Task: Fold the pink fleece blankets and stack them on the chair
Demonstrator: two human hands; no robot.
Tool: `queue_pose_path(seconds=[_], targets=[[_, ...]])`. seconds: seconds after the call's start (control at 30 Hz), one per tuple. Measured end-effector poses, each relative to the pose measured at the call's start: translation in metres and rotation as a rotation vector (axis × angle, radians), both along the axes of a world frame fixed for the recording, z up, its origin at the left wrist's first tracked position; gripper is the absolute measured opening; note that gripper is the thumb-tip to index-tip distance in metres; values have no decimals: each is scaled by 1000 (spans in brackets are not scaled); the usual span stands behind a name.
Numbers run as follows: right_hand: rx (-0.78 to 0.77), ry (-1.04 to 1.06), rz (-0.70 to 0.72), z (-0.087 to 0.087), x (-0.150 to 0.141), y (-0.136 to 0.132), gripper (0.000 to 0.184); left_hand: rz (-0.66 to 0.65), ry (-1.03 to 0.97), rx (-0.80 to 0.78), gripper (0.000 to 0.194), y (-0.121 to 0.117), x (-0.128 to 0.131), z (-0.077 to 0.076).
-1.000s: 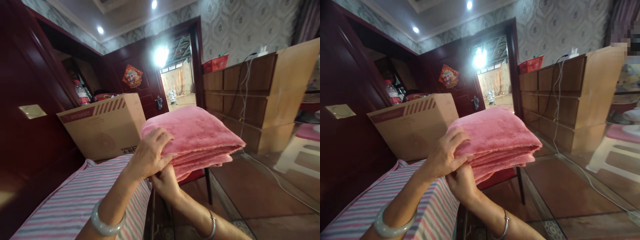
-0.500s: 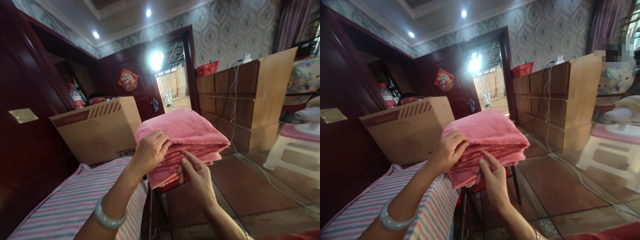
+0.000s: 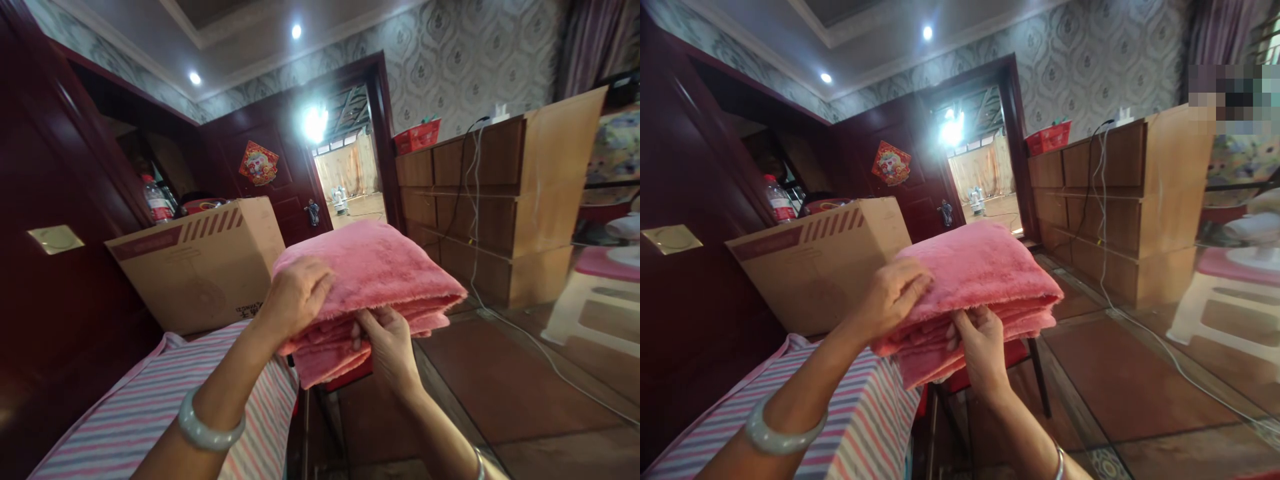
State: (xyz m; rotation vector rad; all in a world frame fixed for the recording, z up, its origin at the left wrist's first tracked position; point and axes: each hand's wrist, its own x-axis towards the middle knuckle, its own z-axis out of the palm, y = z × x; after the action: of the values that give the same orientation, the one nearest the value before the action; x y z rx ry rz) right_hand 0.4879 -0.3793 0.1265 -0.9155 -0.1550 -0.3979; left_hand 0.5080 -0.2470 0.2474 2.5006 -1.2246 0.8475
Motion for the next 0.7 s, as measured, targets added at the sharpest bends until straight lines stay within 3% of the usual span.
queue_pose_path(seconds=[0.1,0.2,0.3,0.47,0.7], targets=[[-12,-24,10,0,-1,1,40,171,18,-118,18,4,44,12],[-30,-37,1,-4,0,-1,39,359,84,-123,21,6,92,22],[-52,-53,24,-12,3,-3,39,492,168,-96,15,6,125,24],[-107,-74,69,-19,7,-6,40,564,202,-82,11,6,144,17],[-86,-108,57,-12,-4,-10,32,701,87,-130,12,-2,153,13]])
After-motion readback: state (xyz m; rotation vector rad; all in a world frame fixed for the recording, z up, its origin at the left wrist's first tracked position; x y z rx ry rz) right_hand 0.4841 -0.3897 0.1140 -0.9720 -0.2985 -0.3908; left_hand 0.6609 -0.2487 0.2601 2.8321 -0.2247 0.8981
